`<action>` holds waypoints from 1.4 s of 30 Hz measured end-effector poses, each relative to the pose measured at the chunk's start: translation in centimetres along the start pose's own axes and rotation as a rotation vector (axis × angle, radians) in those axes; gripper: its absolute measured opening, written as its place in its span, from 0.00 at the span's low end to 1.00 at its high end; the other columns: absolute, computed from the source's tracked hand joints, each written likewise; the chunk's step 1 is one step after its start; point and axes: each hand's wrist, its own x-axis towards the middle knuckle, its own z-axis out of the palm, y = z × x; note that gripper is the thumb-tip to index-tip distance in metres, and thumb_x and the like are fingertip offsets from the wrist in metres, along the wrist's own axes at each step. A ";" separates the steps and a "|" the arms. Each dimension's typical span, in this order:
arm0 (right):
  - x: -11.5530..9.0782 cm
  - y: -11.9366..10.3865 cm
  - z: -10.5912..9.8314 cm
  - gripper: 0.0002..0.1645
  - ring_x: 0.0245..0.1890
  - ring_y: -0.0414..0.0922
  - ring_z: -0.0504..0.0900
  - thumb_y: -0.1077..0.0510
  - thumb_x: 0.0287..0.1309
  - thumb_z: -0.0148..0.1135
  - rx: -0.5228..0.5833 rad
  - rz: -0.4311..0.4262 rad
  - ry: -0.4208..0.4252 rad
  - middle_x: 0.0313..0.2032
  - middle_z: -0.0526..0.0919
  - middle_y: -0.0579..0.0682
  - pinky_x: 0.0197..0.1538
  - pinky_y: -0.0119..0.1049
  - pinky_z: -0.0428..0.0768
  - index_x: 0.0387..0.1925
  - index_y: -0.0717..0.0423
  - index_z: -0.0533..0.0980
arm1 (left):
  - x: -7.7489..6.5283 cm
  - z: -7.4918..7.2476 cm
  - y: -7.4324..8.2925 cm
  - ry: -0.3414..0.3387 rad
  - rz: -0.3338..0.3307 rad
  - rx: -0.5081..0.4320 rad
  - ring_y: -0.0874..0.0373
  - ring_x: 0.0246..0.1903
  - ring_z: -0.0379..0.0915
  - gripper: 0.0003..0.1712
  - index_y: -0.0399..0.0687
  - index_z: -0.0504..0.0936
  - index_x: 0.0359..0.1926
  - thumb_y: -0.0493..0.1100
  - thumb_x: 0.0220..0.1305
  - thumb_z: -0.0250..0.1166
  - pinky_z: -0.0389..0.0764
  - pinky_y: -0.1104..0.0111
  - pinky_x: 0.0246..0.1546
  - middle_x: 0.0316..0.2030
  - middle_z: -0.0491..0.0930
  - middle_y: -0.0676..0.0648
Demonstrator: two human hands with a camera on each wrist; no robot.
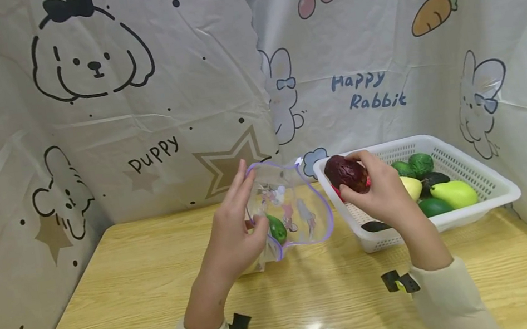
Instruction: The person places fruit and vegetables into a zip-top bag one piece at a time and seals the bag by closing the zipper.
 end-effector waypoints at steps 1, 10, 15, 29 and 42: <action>0.0 -0.6 -0.2 0.31 0.41 0.50 0.76 0.54 0.46 0.67 0.036 -0.011 0.026 0.46 0.77 0.58 0.36 0.49 0.84 0.53 0.57 0.69 | 0.0 0.0 0.0 0.001 0.000 0.000 0.60 0.35 0.71 0.46 0.45 0.56 0.70 0.24 0.47 0.53 0.75 0.75 0.15 0.74 0.46 0.53; -1.0 -5.6 -1.7 0.30 0.46 0.44 0.80 0.63 0.51 0.65 0.497 -0.195 -0.160 0.53 0.76 0.56 0.41 0.28 0.84 0.57 0.53 0.69 | 0.0 0.1 0.1 0.006 -0.021 0.012 0.58 0.39 0.72 0.44 0.44 0.54 0.70 0.27 0.48 0.54 0.74 0.75 0.17 0.74 0.46 0.47; -1.3 -6.6 -0.4 0.27 0.44 0.42 0.80 0.55 0.53 0.65 0.356 -0.290 -0.298 0.52 0.78 0.53 0.39 0.34 0.86 0.56 0.51 0.71 | 0.1 0.3 0.2 0.011 -0.015 0.022 0.62 0.22 0.66 0.44 0.41 0.55 0.70 0.27 0.48 0.54 0.75 0.74 0.17 0.74 0.48 0.46; -1.6 -5.9 1.3 0.27 0.46 0.42 0.77 0.52 0.52 0.65 0.150 -0.288 -0.293 0.55 0.77 0.51 0.37 0.35 0.86 0.55 0.51 0.73 | -0.1 0.2 0.2 0.008 -0.023 0.006 0.61 0.31 0.71 0.43 0.43 0.54 0.70 0.28 0.51 0.55 0.76 0.74 0.18 0.74 0.46 0.48; -2.3 -6.5 0.4 0.14 0.46 0.50 0.68 0.49 0.56 0.60 -0.062 -0.142 -0.279 0.48 0.71 0.56 0.46 0.50 0.77 0.42 0.51 0.80 | 0.0 0.1 0.3 0.005 -0.064 0.002 0.70 0.09 0.47 0.45 0.46 0.51 0.71 0.26 0.51 0.53 0.64 0.78 0.09 0.74 0.45 0.51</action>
